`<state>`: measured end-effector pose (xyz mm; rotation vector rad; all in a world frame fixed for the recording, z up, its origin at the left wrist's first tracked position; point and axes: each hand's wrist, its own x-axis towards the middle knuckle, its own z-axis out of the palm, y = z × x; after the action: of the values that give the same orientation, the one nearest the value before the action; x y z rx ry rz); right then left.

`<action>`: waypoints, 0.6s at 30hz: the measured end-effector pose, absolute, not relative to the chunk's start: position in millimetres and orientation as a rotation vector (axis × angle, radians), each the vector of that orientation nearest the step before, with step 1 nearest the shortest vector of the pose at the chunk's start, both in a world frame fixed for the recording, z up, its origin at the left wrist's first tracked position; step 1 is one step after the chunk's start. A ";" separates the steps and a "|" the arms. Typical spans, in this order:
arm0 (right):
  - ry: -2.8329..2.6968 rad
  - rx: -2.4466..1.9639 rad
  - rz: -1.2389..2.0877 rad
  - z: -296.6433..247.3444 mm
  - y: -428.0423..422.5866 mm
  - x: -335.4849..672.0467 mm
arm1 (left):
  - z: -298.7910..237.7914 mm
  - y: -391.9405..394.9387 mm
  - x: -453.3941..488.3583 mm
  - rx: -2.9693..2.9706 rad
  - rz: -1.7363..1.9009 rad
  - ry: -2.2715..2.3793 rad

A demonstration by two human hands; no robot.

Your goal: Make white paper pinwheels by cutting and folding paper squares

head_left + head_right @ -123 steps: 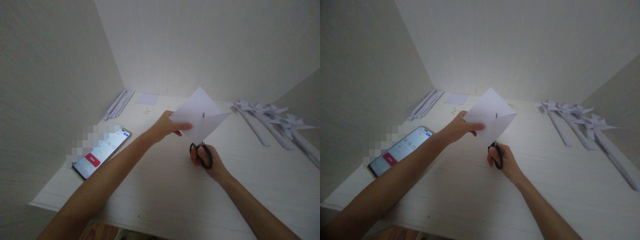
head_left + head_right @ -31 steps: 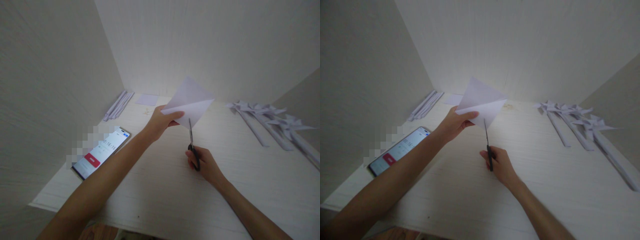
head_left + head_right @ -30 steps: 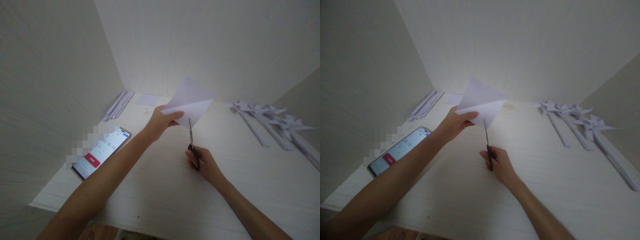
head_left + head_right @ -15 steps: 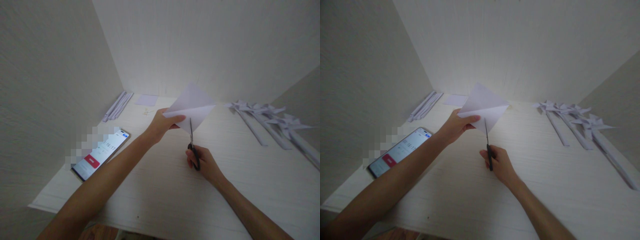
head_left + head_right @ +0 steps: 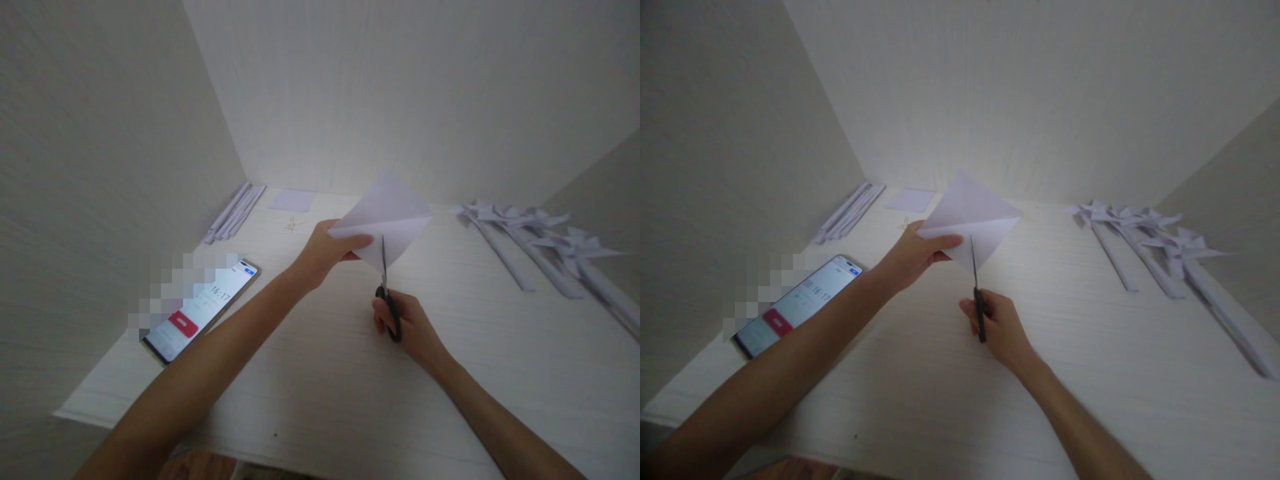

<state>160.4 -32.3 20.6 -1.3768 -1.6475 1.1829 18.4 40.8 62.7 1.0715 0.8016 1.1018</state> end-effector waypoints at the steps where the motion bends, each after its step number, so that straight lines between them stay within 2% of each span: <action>1: -1.651 -1.380 1.181 21.0 -32.1 160.1 | 62.5 40.9 18.4 1.072 1.103 0.800; 18: -1.668 -1.435 1.154 17.7 -30.8 162.3 | 61.5 42.6 17.5 1.072 1.095 0.800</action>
<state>162.3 -30.8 17.7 -1.4352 -1.6680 1.1543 17.5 42.6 61.5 1.0722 0.8004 1.0950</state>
